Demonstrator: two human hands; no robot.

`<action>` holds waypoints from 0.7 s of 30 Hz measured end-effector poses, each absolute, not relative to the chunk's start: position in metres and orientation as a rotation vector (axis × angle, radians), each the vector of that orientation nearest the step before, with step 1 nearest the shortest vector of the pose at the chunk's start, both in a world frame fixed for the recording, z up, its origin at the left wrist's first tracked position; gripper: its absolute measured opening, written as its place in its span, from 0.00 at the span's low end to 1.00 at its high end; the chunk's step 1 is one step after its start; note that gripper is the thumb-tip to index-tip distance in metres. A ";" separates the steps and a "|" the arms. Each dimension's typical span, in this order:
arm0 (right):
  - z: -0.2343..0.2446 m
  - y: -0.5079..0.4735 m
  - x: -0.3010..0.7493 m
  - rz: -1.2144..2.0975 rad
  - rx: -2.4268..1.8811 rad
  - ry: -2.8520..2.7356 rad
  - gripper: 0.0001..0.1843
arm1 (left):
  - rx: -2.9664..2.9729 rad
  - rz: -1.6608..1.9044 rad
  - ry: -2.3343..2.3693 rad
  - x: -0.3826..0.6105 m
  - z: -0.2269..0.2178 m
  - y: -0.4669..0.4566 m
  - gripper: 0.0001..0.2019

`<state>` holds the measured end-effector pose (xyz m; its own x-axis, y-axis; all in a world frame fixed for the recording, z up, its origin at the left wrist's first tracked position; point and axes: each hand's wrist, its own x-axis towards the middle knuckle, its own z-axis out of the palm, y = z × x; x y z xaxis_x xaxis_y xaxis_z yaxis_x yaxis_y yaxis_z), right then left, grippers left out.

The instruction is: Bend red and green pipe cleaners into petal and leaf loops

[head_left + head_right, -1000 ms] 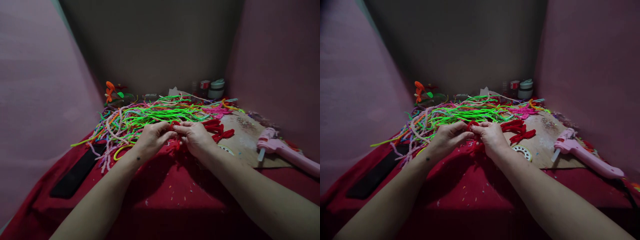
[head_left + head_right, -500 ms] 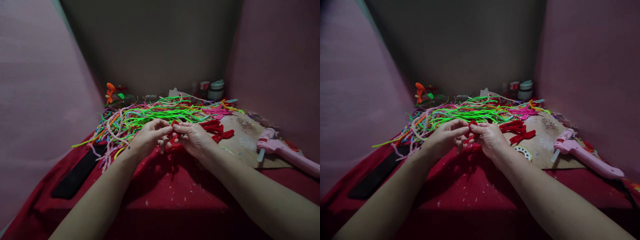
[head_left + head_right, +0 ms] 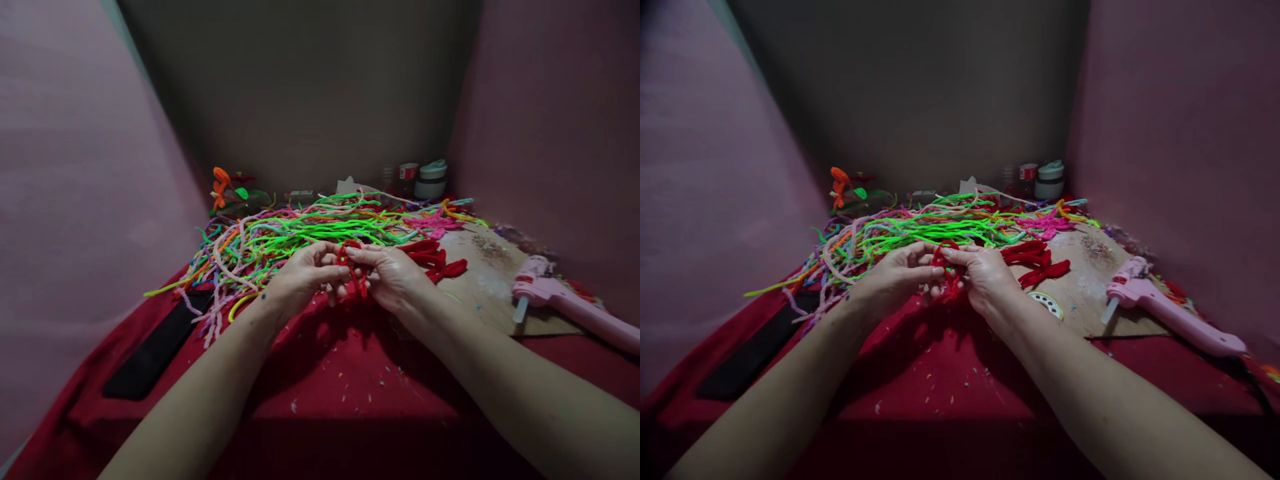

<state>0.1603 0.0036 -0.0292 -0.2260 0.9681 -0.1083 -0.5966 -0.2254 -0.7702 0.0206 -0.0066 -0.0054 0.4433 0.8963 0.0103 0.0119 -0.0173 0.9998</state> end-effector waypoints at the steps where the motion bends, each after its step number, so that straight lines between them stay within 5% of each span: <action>1: -0.029 0.004 0.160 1.701 -0.724 -0.717 0.06 | 1.396 0.883 0.884 0.021 -0.006 -0.007 0.14; 10: -0.028 0.005 0.158 1.669 -0.748 -0.623 0.04 | 1.457 0.801 1.002 0.018 -0.004 -0.007 0.07; 21: -0.028 0.006 0.160 1.608 -0.744 -0.684 0.04 | 1.555 0.785 1.021 0.013 0.001 -0.006 0.11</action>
<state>0.1598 0.0062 -0.0283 -0.1198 0.9880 -0.0973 -0.6148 -0.1508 -0.7741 0.0134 -0.0059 0.0013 0.4168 0.9086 -0.0262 0.2074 -0.0670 0.9760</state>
